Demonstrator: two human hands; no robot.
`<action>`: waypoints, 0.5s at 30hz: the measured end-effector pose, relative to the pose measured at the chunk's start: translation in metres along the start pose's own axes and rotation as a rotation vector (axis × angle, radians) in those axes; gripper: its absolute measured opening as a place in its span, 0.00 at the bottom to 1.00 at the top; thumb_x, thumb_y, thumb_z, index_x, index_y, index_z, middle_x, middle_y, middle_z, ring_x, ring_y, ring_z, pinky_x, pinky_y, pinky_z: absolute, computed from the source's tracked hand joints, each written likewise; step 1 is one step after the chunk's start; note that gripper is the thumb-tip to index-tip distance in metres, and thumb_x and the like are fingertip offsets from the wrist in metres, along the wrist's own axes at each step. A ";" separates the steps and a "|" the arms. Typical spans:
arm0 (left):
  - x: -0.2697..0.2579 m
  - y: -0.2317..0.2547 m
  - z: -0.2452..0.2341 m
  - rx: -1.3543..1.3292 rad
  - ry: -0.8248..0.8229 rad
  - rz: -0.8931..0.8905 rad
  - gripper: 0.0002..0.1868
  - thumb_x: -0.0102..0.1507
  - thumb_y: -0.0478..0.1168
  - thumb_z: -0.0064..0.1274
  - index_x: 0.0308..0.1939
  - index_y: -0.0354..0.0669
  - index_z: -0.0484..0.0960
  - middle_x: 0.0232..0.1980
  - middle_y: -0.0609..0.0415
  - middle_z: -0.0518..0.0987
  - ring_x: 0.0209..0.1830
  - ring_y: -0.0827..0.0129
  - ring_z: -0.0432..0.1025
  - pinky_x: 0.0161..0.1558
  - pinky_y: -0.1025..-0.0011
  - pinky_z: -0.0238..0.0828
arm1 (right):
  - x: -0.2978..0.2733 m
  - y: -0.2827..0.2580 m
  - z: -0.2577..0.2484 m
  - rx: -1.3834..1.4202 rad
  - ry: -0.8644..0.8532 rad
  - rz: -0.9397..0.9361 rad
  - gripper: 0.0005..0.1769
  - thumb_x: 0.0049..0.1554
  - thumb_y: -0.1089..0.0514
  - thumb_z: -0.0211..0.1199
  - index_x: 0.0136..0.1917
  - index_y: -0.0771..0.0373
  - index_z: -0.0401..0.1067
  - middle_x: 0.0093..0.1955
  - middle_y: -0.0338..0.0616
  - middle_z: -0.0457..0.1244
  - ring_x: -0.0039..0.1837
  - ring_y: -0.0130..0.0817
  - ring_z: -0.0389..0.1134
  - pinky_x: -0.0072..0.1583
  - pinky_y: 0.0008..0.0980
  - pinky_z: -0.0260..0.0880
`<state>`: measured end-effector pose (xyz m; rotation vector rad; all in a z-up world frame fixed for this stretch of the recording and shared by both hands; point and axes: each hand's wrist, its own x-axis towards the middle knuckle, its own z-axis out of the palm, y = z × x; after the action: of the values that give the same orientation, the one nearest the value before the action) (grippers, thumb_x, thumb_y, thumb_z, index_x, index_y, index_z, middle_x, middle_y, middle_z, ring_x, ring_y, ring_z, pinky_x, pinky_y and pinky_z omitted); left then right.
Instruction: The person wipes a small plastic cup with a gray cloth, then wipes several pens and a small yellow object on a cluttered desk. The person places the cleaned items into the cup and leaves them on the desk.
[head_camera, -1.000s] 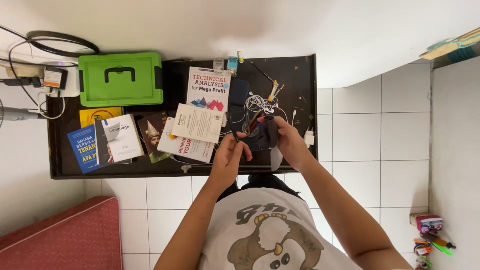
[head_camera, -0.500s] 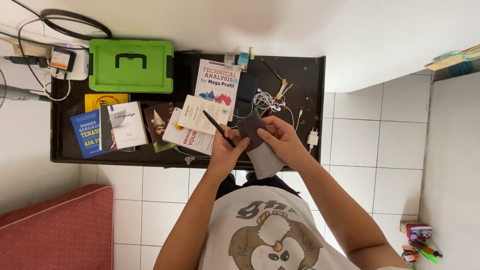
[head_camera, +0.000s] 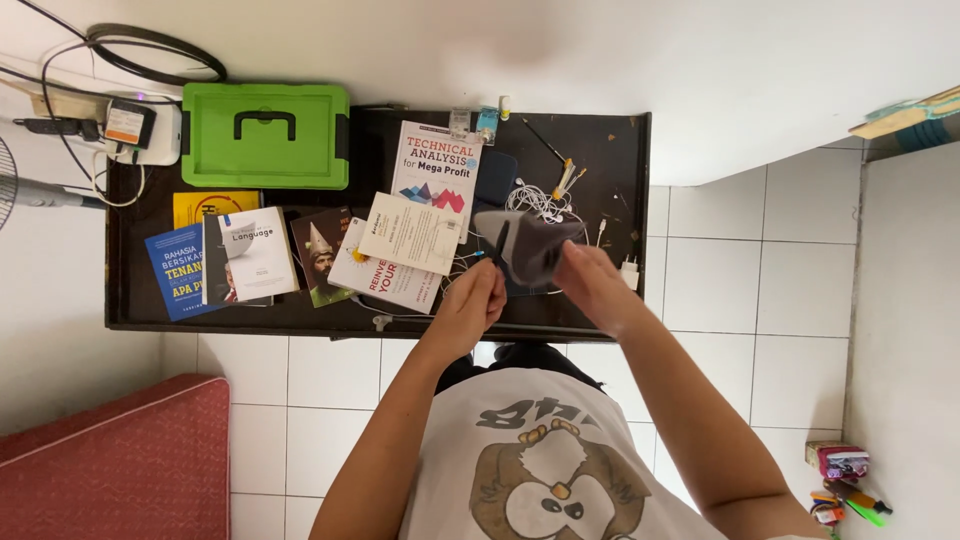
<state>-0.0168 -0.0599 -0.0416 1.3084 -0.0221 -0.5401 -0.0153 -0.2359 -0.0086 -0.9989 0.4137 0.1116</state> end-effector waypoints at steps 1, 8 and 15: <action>0.001 -0.009 0.000 0.001 -0.005 -0.001 0.19 0.75 0.40 0.23 0.33 0.44 0.67 0.22 0.59 0.61 0.14 0.77 0.58 0.16 0.80 0.55 | -0.003 0.001 0.004 0.002 0.004 -0.003 0.08 0.66 0.59 0.59 0.52 0.66 0.73 0.41 0.44 0.67 0.44 0.30 0.72 0.55 0.35 0.75; 0.006 -0.033 0.007 -0.093 -0.073 -0.027 0.23 0.77 0.44 0.31 0.32 0.43 0.74 0.15 0.63 0.61 0.09 0.81 0.55 0.13 0.83 0.52 | 0.004 0.029 0.003 -0.149 -0.084 -0.128 0.14 0.57 0.68 0.67 0.57 0.68 0.71 0.32 0.45 0.66 0.30 0.29 0.69 0.35 0.25 0.73; 0.006 0.017 0.021 0.146 -0.057 0.061 0.24 0.77 0.41 0.33 0.27 0.45 0.74 0.15 0.64 0.63 0.15 0.83 0.54 0.18 0.84 0.53 | 0.005 0.022 0.018 -0.298 0.188 -0.289 0.08 0.51 0.65 0.77 0.41 0.62 0.78 0.28 0.36 0.66 0.32 0.16 0.62 0.36 0.17 0.64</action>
<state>-0.0115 -0.0784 -0.0219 1.4293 -0.1510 -0.5310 -0.0113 -0.2095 -0.0200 -1.3591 0.4269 -0.1883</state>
